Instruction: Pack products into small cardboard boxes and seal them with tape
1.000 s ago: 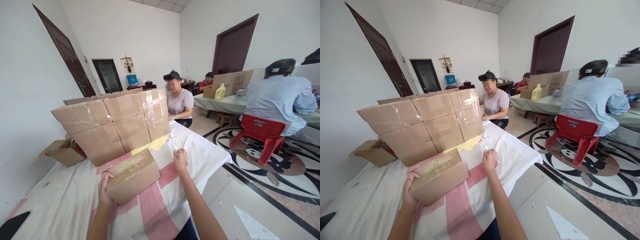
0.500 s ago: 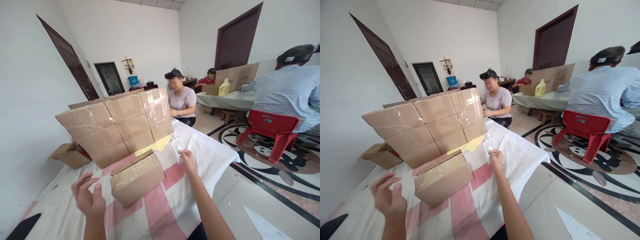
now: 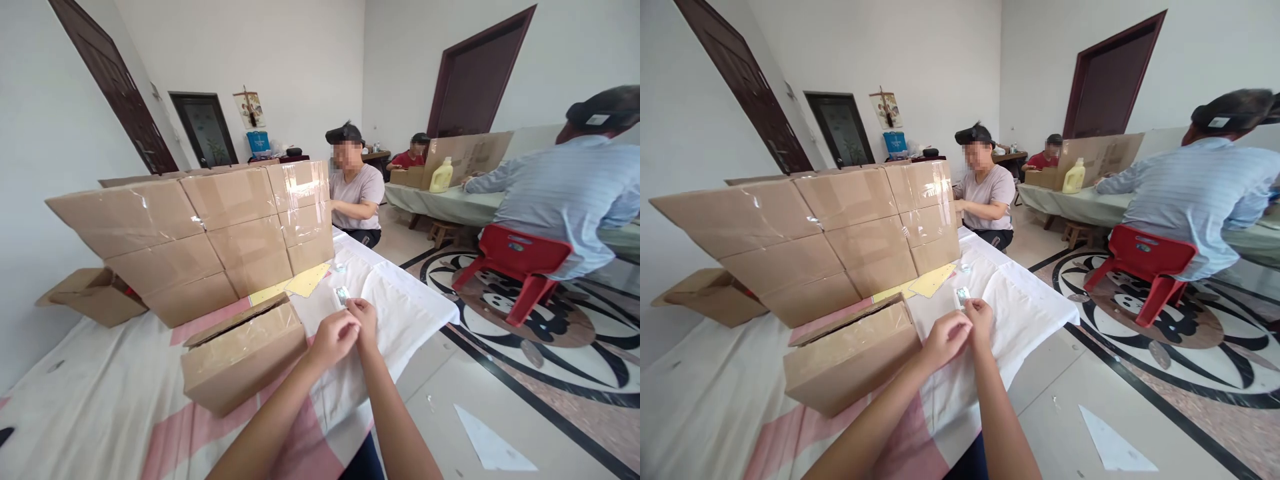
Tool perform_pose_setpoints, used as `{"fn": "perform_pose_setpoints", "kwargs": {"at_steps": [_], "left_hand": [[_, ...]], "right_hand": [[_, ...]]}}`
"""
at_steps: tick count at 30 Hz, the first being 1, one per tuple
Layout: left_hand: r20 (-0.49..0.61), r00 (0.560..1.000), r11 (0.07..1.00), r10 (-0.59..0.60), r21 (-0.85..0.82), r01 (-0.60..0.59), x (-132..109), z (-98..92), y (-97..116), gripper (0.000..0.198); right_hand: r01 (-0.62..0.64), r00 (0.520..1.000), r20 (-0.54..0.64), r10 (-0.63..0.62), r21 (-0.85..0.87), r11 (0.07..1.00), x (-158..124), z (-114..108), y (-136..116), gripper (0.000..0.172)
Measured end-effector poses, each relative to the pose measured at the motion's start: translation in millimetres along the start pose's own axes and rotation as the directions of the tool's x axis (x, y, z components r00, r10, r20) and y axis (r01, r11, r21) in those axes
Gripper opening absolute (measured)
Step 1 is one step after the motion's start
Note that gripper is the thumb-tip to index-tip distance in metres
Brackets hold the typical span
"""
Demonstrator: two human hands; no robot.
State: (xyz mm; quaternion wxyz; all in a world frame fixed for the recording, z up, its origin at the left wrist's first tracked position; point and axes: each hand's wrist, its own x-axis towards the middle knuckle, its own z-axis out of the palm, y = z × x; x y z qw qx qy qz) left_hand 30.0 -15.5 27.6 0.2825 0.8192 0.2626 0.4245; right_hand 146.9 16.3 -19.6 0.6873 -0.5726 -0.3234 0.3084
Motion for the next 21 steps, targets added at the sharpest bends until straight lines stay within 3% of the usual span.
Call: {"fn": "perform_pose_setpoints", "kwargs": {"at_steps": [2,5,7,9,11,14,16,21], "left_hand": [[-0.145,0.979,0.989,-0.146,-0.045,0.141,12.7,8.6,-27.9,0.019],[-0.304,0.924,0.972,-0.233,-0.043,0.231,24.2,18.0,-61.4,0.018],[-0.361,0.893,0.961,-0.268,-0.039,0.273,25.3,22.7,-77.1,0.023],[-0.342,0.899,0.959,-0.274,-0.032,0.28,22.0,25.8,-86.8,0.04],[-0.265,0.931,0.967,-0.253,-0.028,0.255,16.9,27.6,-91.0,0.057],[-0.084,0.978,0.977,-0.193,0.073,0.199,11.1,29.6,-91.1,0.073],[-0.019,0.981,0.963,-0.193,0.185,0.194,10.2,31.7,-89.8,0.079],[-0.076,0.97,0.915,-0.23,0.323,0.242,14.9,36.5,-88.1,0.071]], "right_hand": [[-0.013,1.0,0.003,0.013,-0.002,1.0,0.3,0.0,-0.5,0.025],[-0.033,0.999,-0.013,0.033,-0.013,0.999,2.4,0.2,0.6,0.02],[-0.049,0.999,-0.021,0.049,-0.009,0.999,3.3,-0.1,2.0,0.026],[-0.062,0.998,-0.021,0.062,0.001,0.998,3.1,-0.8,2.9,0.038],[-0.069,0.997,-0.016,0.069,0.011,0.998,2.0,-1.4,3.1,0.045],[-0.066,0.998,-0.015,0.066,0.029,0.997,-0.5,-1.0,1.7,0.043],[-0.053,0.998,-0.017,0.054,0.045,0.998,-2.2,-0.2,0.2,0.041],[-0.008,1.0,-0.013,0.009,0.074,0.997,-5.0,1.8,-3.6,0.037]]}}
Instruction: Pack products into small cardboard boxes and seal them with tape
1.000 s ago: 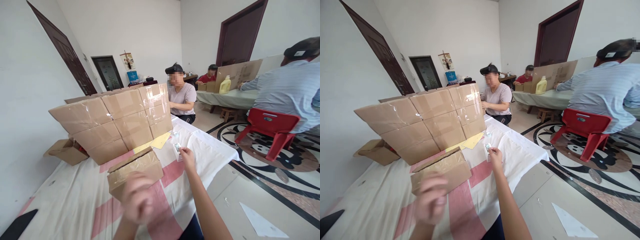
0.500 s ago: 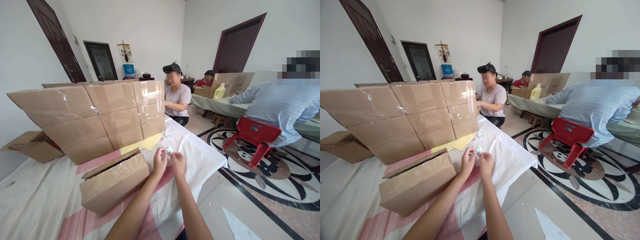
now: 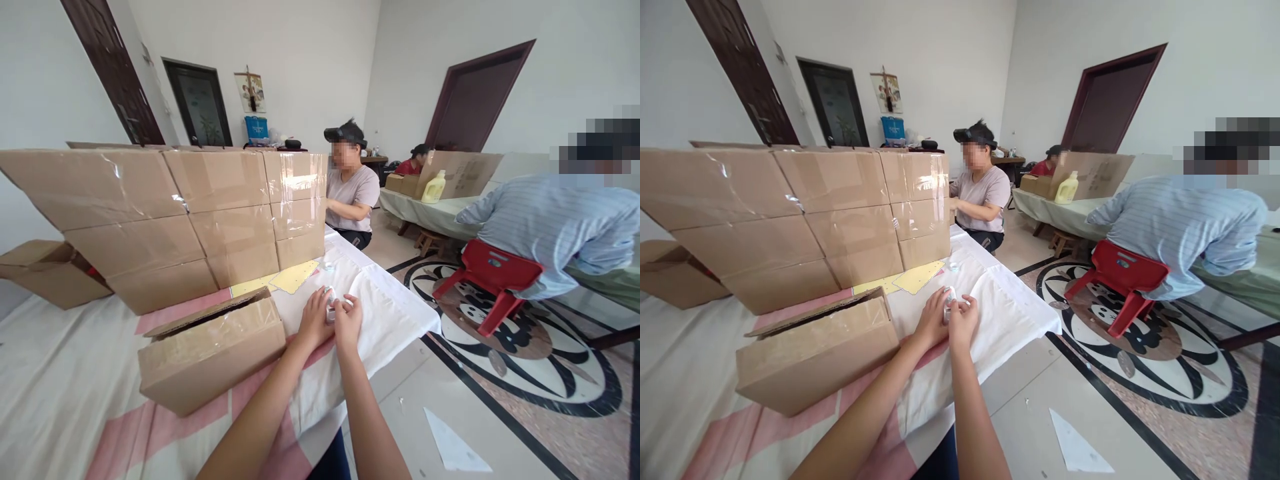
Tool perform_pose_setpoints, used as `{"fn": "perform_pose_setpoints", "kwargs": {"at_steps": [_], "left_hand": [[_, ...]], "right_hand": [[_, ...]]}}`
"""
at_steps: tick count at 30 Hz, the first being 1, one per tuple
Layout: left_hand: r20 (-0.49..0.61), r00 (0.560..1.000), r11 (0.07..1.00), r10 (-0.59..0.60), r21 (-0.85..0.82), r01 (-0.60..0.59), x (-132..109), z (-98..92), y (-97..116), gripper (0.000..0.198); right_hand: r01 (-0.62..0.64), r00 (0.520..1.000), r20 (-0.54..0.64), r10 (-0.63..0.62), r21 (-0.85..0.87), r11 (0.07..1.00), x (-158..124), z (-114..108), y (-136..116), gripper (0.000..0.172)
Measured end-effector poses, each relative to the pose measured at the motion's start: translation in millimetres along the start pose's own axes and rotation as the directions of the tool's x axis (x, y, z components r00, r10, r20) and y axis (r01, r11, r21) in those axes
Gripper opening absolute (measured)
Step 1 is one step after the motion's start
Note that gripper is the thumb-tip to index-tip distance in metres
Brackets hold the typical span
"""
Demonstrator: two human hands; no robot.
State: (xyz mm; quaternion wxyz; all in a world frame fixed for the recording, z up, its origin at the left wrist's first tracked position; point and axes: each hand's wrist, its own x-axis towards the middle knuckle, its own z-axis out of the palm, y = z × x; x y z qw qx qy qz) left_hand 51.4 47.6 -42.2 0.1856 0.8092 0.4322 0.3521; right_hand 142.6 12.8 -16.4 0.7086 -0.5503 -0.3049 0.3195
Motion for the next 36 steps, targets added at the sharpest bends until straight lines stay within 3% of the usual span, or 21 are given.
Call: {"fn": "perform_pose_setpoints", "kwargs": {"at_steps": [14,25,36], "left_hand": [[-0.029,0.997,0.996,-0.066,0.065,0.068,-0.8,-8.9,10.7,0.058],[-0.048,0.997,0.998,-0.054,0.011,0.055,-5.4,-19.7,17.5,0.023],[-0.059,0.995,0.997,-0.075,0.001,0.075,-5.5,-18.7,14.7,0.025]], "right_hand": [[0.095,0.995,-0.003,-0.096,-0.148,0.984,-4.1,0.0,2.9,0.026],[0.152,0.988,0.008,-0.154,-0.188,0.97,-8.2,-0.9,1.5,0.023],[0.164,0.986,-0.003,-0.168,-0.19,0.968,-7.9,-0.5,2.2,0.023]]}}
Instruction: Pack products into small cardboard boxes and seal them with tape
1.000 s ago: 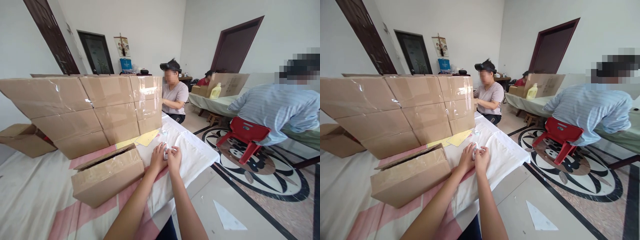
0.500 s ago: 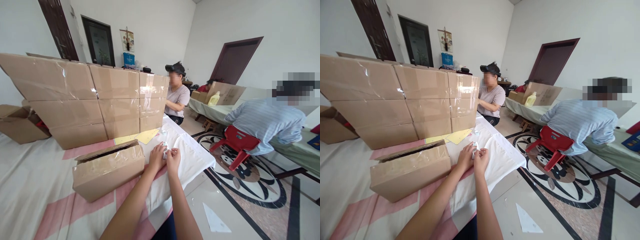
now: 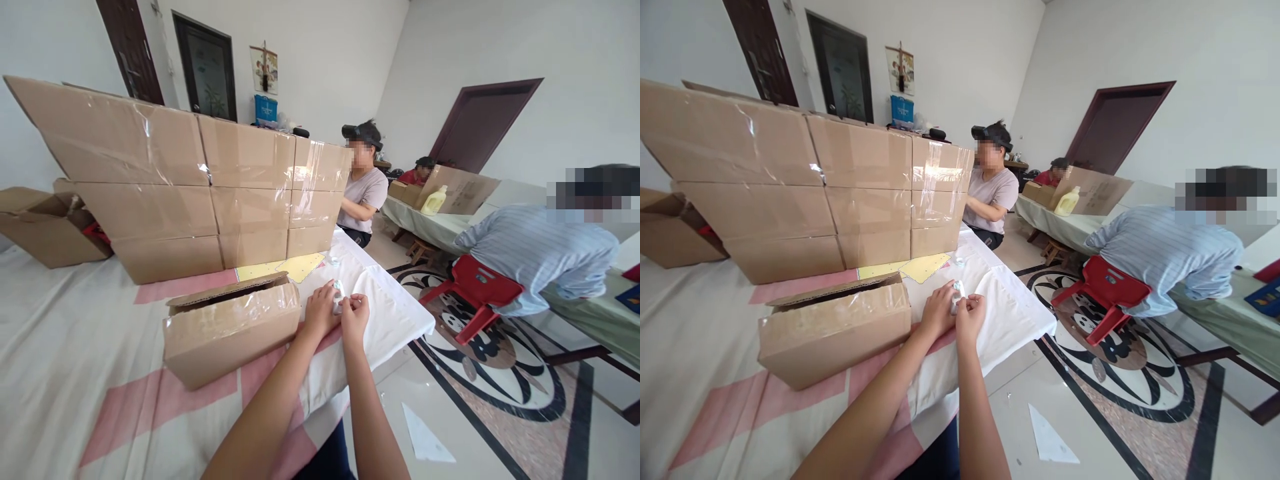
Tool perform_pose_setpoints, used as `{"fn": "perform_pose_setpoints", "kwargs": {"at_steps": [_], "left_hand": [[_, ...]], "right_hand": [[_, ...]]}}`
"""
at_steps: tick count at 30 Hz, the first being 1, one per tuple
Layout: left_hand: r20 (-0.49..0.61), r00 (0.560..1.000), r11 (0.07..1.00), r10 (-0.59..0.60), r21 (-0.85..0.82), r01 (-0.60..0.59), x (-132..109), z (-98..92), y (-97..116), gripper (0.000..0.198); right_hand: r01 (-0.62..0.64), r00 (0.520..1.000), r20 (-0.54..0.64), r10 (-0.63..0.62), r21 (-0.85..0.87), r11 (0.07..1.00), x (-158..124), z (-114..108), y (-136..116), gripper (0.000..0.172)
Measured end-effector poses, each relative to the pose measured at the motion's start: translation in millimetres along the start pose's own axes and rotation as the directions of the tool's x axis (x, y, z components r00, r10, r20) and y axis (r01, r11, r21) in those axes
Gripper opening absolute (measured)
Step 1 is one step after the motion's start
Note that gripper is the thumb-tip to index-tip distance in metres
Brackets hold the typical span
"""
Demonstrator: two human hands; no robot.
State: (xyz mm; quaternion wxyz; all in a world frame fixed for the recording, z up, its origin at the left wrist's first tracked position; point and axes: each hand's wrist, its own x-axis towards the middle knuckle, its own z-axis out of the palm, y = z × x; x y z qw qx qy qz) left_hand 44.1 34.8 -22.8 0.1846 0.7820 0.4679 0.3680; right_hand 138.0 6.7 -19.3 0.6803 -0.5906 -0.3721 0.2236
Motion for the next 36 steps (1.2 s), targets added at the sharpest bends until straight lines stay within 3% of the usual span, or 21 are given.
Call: {"fn": "perform_pose_setpoints", "kwargs": {"at_steps": [18,36], "left_hand": [[0.007,1.0,0.997,-0.019,0.074,0.019,-1.1,-4.2,2.9,0.034],[-0.001,1.0,0.996,-0.011,0.093,0.011,-1.7,-4.8,0.3,0.038]], "right_hand": [[0.048,0.998,-0.03,-0.047,0.034,0.998,-7.8,-1.9,-0.4,0.017],[-0.066,0.998,0.01,0.066,0.005,0.998,-15.2,-6.3,6.1,0.016]]}}
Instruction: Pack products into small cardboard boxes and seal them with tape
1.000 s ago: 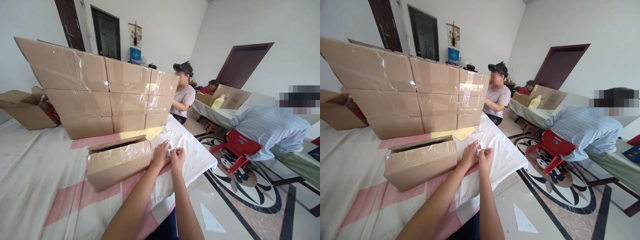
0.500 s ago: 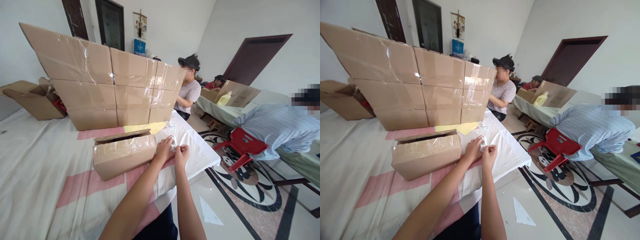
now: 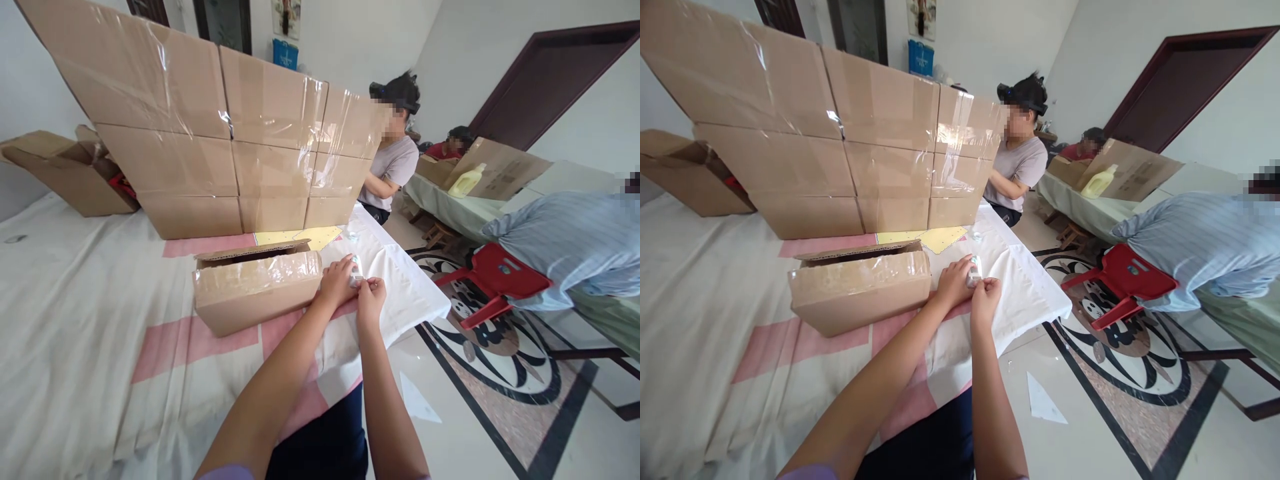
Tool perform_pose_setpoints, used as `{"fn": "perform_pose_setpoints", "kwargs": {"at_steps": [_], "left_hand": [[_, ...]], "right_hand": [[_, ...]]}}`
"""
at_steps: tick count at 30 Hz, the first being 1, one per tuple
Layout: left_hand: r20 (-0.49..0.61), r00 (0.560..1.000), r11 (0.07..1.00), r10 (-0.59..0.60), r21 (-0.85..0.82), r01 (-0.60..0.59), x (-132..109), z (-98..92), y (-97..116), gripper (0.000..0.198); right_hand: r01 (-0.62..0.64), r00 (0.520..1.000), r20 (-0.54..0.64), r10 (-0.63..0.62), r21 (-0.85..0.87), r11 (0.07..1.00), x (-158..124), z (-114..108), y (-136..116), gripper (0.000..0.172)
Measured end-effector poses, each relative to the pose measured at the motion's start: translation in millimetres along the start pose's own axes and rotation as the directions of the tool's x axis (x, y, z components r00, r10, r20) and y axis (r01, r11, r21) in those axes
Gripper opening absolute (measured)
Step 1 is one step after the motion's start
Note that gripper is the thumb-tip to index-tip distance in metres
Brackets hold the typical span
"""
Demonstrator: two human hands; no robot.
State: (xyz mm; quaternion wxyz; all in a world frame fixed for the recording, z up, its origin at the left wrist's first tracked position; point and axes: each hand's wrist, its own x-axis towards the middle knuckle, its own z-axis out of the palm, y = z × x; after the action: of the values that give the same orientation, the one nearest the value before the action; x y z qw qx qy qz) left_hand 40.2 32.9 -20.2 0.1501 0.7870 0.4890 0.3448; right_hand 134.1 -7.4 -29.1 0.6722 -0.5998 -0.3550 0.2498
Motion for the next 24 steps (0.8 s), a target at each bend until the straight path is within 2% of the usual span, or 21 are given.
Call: {"fn": "perform_pose_setpoints", "kwargs": {"at_steps": [7,15,24], "left_hand": [[0.004,1.0,1.0,0.007,0.001,-0.007,-0.3,0.8,-2.1,0.041],[0.005,1.0,0.998,0.013,0.063,-0.013,-2.3,3.9,-3.2,0.042],[0.033,0.999,0.993,0.014,-0.12,-0.01,-4.0,0.1,-6.9,0.044]], "right_hand": [[-0.06,0.998,0.032,0.061,-0.043,0.997,12.7,0.3,-3.6,0.018],[0.041,0.998,0.047,-0.033,-0.179,0.983,-8.7,-5.7,10.8,0.028],[0.079,0.996,0.041,-0.076,-0.079,0.994,-15.2,-5.5,7.0,0.025]]}}
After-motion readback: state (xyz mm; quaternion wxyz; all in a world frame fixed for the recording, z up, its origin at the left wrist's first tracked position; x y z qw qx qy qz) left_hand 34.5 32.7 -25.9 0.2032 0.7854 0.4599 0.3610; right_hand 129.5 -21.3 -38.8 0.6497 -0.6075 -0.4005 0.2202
